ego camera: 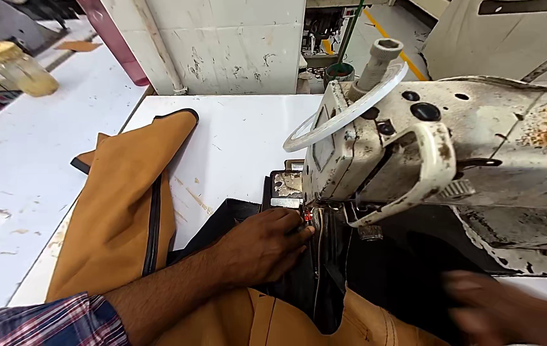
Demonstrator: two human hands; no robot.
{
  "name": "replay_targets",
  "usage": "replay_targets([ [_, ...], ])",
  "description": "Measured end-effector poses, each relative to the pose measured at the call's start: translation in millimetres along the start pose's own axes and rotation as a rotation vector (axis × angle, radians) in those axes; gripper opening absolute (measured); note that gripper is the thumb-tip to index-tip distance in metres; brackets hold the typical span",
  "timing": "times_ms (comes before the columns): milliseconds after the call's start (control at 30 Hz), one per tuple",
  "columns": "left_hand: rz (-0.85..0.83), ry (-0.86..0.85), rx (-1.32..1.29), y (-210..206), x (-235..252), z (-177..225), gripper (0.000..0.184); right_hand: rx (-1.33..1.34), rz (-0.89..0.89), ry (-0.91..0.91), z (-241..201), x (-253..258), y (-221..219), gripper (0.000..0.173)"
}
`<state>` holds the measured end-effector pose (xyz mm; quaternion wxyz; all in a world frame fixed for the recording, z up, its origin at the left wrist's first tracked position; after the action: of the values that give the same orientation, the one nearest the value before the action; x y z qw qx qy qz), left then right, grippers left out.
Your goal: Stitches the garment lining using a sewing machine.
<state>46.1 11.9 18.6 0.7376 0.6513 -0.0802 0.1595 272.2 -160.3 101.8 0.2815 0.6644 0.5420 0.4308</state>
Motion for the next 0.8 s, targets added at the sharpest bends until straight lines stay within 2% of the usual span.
replay_targets([
  [67, 0.009, -0.015, 0.012, 2, 1, -1, 0.037, -0.073, -0.164, 0.199, -36, 15, -47, 0.033],
  [100, 0.025, -0.024, 0.021, 3, 0, 0, 0.038, -0.154, -0.177, 0.267, -44, 23, -70, 0.042],
  [133, 0.045, -0.034, 0.031, 3, -2, 1, 0.037, -0.217, -0.162, 0.3, -42, 31, -90, 0.049],
  [200, 0.084, -0.04, 0.036, 3, -7, 4, 0.034, -0.305, -0.149, 0.284, -21, 43, -113, 0.047],
  [333, 0.101, -0.06, 0.007, 5, -9, 6, 0.03, -0.344, -0.15, 0.271, -4, 57, -116, 0.031],
  [567, 0.061, -0.059, -0.041, 4, -3, 0, 0.028, -0.256, -0.202, 0.171, 0, 65, -126, 0.047],
  [700, -0.013, -0.073, 0.011, 4, 6, -7, 0.035, -0.203, -0.136, 0.157, 1, 69, -128, 0.045],
  [800, -0.033, -0.125, 0.071, 7, 11, -7, 0.032, -0.167, -0.123, 0.154, 2, 70, -128, 0.045],
])
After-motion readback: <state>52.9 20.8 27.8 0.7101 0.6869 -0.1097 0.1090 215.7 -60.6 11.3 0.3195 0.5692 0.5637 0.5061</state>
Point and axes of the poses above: each hand's wrist, its own x-axis towards the middle knuckle, its own y-axis out of the back of the hand, z = x × y, the point moved 5 cm from there along x, towards the middle knuckle, and after that the axes turned 8 degrees about -y, right-handed, at the moved point
